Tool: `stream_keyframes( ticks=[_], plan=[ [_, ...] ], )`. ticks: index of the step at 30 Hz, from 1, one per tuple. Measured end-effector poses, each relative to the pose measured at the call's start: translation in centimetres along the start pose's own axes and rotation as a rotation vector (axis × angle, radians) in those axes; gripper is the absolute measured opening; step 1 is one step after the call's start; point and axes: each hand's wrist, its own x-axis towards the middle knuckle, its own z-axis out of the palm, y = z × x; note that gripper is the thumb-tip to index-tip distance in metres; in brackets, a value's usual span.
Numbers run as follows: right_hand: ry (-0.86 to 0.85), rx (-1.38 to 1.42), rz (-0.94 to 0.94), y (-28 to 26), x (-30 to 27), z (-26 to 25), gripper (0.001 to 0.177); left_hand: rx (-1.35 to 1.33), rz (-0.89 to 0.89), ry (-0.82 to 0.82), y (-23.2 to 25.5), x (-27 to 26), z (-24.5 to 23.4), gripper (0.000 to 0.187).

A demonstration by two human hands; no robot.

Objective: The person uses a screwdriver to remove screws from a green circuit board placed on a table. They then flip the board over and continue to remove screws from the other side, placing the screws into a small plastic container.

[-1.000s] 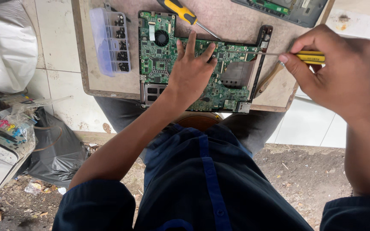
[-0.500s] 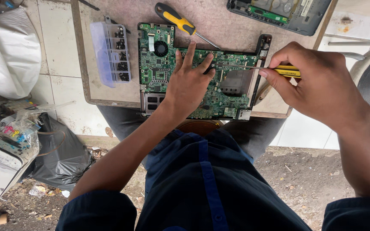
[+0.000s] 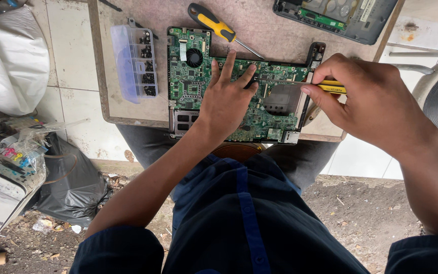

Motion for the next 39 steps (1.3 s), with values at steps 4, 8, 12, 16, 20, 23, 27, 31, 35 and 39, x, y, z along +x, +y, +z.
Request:
stream_keyframes(
  ticks=[4, 8, 12, 16, 20, 23, 27, 31, 35, 39],
  plan=[
    [-0.052, -0.04, 0.041, -1.1, 0.7, -0.5, 0.023, -0.012, -0.003, -0.004, 0.1, 0.1, -0.3, 0.025],
    [-0.058, -0.066, 0.028, -1.2, 0.8, -0.4, 0.024, -0.019, -0.001, -0.003, 0.1, 0.1, -0.4, 0.028],
    [-0.082, -0.07, 0.022, -1.4, 1.0, -0.2, 0.025, -0.008, -0.004, -0.007, 0.1, 0.0, -0.4, 0.027],
    [-0.097, -0.033, 0.001, -2.1, 1.4, 0.3, 0.029, -0.012, 0.001, -0.006, 0.2, 0.0, -0.8, 0.029],
    [-0.086, 0.054, 0.068, -3.1, 3.4, 0.7, 0.028, -0.09, 0.019, -0.003, -0.3, -0.1, -1.7, 0.034],
    [0.066, 0.024, 0.084, -2.5, 3.8, 2.4, 0.031, -0.409, -0.073, 0.08, -0.4, 0.5, -3.3, 0.033],
    [0.241, -0.137, 0.097, -2.5, 3.6, 5.2, 0.033, -0.57, -0.002, 0.534, 1.8, 2.4, -4.6, 0.022],
    [0.269, -0.047, 0.101, -3.0, 3.5, 5.3, 0.035, -0.549, 0.115, 0.573, 2.1, 3.6, -3.8, 0.01],
    [0.14, -0.017, 0.096, -4.7, 2.9, 0.9, 0.042, -0.581, 0.167, 0.388, 0.0, 4.0, -2.8, 0.03],
    [0.078, -0.018, -0.052, -5.2, 2.0, -0.7, 0.018, -0.632, 0.281, 0.186, -0.6, 4.1, -5.3, 0.037]
  ],
)
